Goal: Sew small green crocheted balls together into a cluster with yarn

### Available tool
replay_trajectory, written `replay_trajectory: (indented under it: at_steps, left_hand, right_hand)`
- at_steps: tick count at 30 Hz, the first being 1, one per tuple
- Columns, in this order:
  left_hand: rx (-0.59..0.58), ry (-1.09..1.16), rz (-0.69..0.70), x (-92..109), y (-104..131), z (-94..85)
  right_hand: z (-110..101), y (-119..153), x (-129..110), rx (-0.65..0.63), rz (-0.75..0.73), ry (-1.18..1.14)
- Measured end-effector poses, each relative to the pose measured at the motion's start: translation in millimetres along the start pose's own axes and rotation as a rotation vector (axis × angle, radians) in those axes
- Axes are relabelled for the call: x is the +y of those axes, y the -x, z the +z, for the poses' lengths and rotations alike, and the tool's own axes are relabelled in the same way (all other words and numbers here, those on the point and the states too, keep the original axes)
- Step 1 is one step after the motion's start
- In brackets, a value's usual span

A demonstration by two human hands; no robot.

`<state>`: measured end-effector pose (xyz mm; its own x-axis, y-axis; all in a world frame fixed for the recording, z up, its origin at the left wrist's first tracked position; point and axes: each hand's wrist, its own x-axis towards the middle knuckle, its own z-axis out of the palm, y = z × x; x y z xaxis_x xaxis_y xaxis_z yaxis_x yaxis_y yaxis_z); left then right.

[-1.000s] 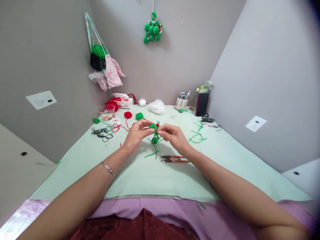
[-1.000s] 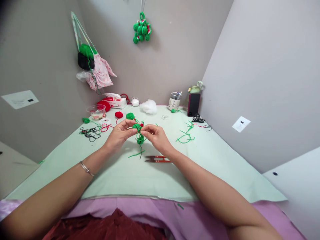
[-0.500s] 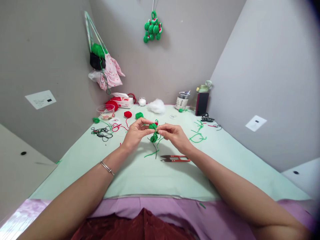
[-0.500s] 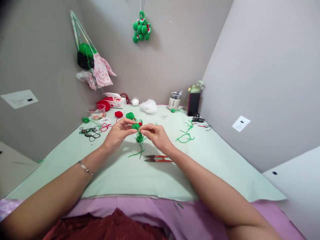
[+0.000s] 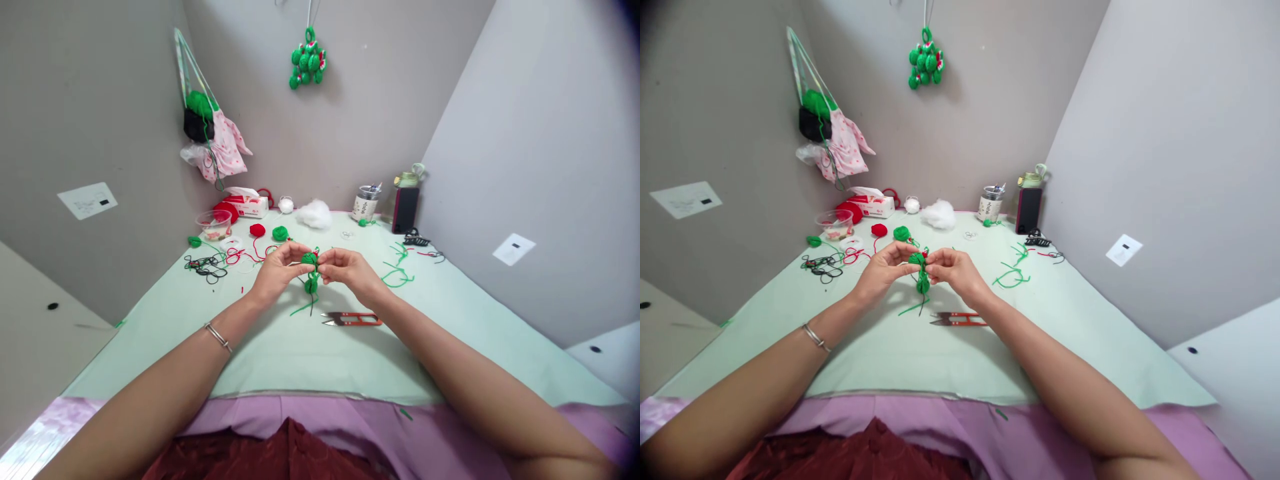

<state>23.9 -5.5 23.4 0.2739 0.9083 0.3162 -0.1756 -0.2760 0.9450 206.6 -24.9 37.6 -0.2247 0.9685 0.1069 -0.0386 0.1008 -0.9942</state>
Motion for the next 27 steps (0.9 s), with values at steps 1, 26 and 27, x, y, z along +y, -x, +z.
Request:
replay_trajectory:
  at_steps: [1,26,27]
  left_hand:
    - [-0.001,-0.013,-0.005,-1,-1,0.0]
    - [-0.42,0.158,-0.355,3,11,6.5]
    - [-0.454,0.171,-0.369,4,11,6.0]
  right_hand:
    - [0,0,0,-0.002,0.026,-0.036]
    - [-23,-8,-14,-0.001,0.004,-0.271]
    - [-25,-8,-17,0.0,-0.027,-0.26]
